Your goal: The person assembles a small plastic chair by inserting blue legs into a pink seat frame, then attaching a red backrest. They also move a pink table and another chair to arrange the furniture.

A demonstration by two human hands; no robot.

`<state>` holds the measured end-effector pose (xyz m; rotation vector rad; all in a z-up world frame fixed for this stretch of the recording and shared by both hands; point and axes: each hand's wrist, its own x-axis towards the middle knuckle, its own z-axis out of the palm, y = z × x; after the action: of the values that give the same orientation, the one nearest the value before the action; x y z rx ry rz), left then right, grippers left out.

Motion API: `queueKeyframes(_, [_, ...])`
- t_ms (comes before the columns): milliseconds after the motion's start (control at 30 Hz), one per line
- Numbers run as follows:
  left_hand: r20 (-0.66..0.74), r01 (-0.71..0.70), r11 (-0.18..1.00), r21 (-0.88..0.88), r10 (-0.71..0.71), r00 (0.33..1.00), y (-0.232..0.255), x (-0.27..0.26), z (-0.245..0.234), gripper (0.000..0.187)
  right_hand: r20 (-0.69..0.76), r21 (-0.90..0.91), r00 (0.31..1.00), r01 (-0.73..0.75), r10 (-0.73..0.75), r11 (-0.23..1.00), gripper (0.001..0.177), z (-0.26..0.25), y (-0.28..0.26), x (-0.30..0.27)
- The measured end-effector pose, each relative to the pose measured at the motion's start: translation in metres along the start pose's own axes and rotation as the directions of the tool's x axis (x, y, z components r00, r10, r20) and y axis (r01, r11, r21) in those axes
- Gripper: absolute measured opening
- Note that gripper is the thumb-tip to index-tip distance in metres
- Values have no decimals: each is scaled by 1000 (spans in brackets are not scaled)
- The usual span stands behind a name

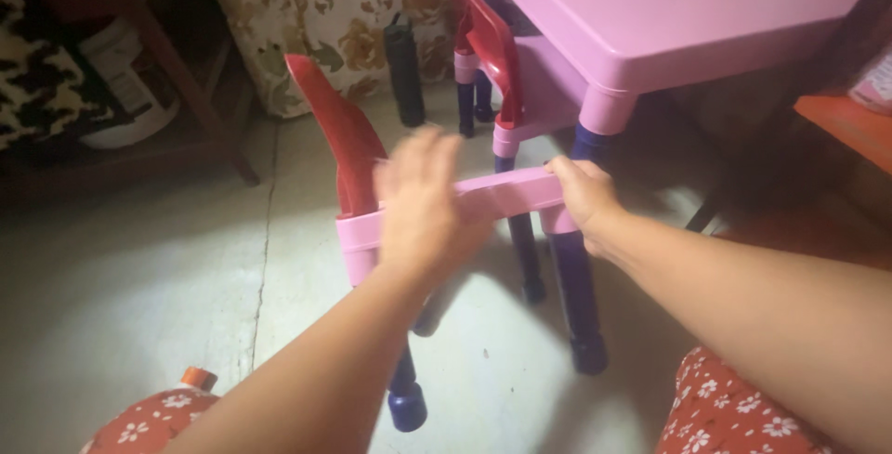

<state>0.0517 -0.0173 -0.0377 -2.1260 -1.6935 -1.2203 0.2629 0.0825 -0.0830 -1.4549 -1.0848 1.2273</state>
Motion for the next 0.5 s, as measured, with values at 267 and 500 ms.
queueKeyframes(267, [528,14,960,278,-165,833,-6,35,29,18,101,40,991,87,-91,995,50,-7,17,-15])
queueKeyframes(500, [535,291,899,329,-431,726,-28,11,30,21,200,-446,969,-44,148,894,45,-11,18,-71])
